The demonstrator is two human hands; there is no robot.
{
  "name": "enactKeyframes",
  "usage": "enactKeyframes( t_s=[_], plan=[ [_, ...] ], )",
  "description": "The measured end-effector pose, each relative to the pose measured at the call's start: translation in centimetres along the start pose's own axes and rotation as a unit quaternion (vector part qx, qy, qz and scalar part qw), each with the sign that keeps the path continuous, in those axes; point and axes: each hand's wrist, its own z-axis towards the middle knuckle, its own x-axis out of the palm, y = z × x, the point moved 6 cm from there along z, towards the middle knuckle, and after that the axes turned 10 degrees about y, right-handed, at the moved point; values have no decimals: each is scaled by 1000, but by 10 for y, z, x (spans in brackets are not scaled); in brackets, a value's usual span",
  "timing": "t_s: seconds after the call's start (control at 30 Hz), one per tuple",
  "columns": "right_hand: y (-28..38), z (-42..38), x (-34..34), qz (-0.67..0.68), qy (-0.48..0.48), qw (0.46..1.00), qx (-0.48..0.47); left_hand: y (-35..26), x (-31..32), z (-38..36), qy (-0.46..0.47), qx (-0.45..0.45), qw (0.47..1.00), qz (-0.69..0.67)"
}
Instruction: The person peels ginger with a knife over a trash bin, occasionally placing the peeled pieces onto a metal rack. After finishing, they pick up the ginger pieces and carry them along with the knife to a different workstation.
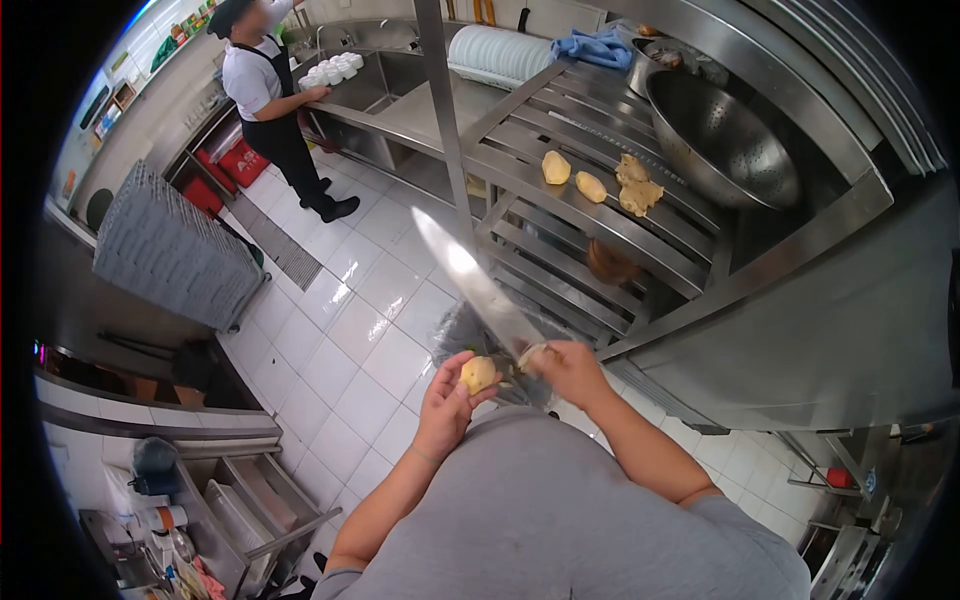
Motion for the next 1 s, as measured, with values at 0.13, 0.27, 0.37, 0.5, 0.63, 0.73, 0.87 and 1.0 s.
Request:
enactKeyframes(
  t_s=[0.13,0.27,0.37,0.5,0.63,0.73,0.87,1.0],
  plan=[
    [-19,27,-23,-153,-122,979,63,-4,-8,0,-39,-8,996,-80],
    [-28,44,-14,-256,-95,960,62,-11,-7,15,-28,-27,997,-69],
    [-39,57,-10,-250,-86,959,101,-23,2,40,-7,-43,998,51],
    [-77,59,-6,-236,-80,962,109,-61,30,106,28,37,934,353],
    [-107,36,0,-221,-49,965,133,-123,59,190,-12,126,809,574],
    [-133,19,6,-210,-37,964,157,-156,72,257,-32,177,741,647],
    [-150,-7,8,-175,-26,974,144,-153,57,312,-16,177,654,735],
    [-165,-21,0,-170,-25,970,173,-154,47,329,20,179,682,709]
  ],
)
